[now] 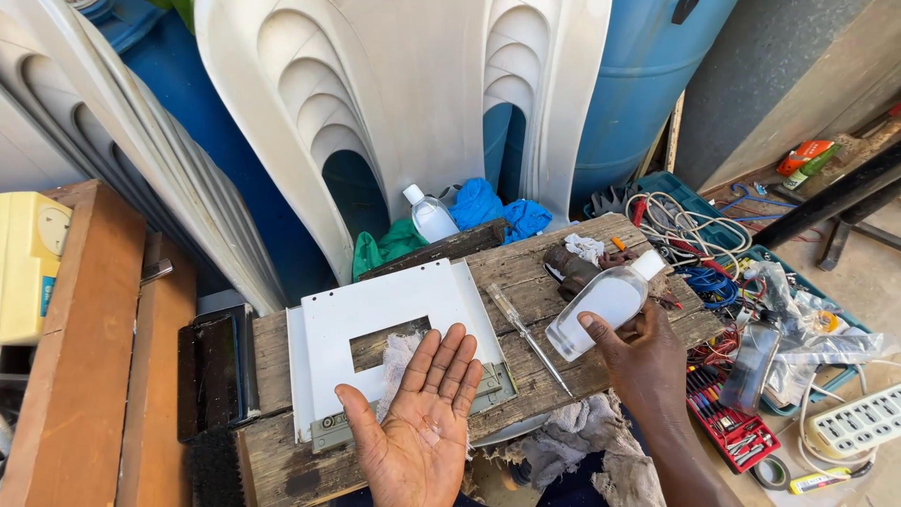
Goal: Cleaning a metal enclosure panel using a cloth, solvent, and a small tool to scrape off residue.
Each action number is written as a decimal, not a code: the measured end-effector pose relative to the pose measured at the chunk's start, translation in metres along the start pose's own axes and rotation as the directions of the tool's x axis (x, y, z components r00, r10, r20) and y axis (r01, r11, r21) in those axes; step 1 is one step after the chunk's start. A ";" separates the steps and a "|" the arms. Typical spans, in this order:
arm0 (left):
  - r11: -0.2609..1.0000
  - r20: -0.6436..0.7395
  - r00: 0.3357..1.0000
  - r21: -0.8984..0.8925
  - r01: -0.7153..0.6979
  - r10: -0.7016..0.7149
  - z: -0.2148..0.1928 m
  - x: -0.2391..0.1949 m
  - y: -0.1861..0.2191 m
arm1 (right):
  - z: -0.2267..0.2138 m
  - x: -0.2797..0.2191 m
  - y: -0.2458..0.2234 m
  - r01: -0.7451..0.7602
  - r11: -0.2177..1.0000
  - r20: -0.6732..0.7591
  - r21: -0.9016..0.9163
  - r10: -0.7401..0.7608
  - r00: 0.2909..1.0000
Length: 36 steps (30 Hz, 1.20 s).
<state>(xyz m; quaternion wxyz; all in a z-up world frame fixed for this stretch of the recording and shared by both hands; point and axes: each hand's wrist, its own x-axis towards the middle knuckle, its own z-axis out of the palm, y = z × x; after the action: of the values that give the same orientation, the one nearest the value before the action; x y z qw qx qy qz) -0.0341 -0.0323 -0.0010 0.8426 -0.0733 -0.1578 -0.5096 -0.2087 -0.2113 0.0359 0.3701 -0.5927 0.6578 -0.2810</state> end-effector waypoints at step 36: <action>0.984 0.030 0.991 0.119 -0.133 0.130 0.013 -0.004 0.054 | 0.057 -0.115 -0.022 0.572 0.768 0.279 0.286 -0.638 0.718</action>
<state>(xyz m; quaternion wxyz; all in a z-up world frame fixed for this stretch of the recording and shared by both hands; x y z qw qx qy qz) 0.0091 0.0001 0.0115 0.8756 -0.0382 -0.1927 -0.4413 -0.1465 -0.0965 0.0395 0.4228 -0.7807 0.3193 -0.3313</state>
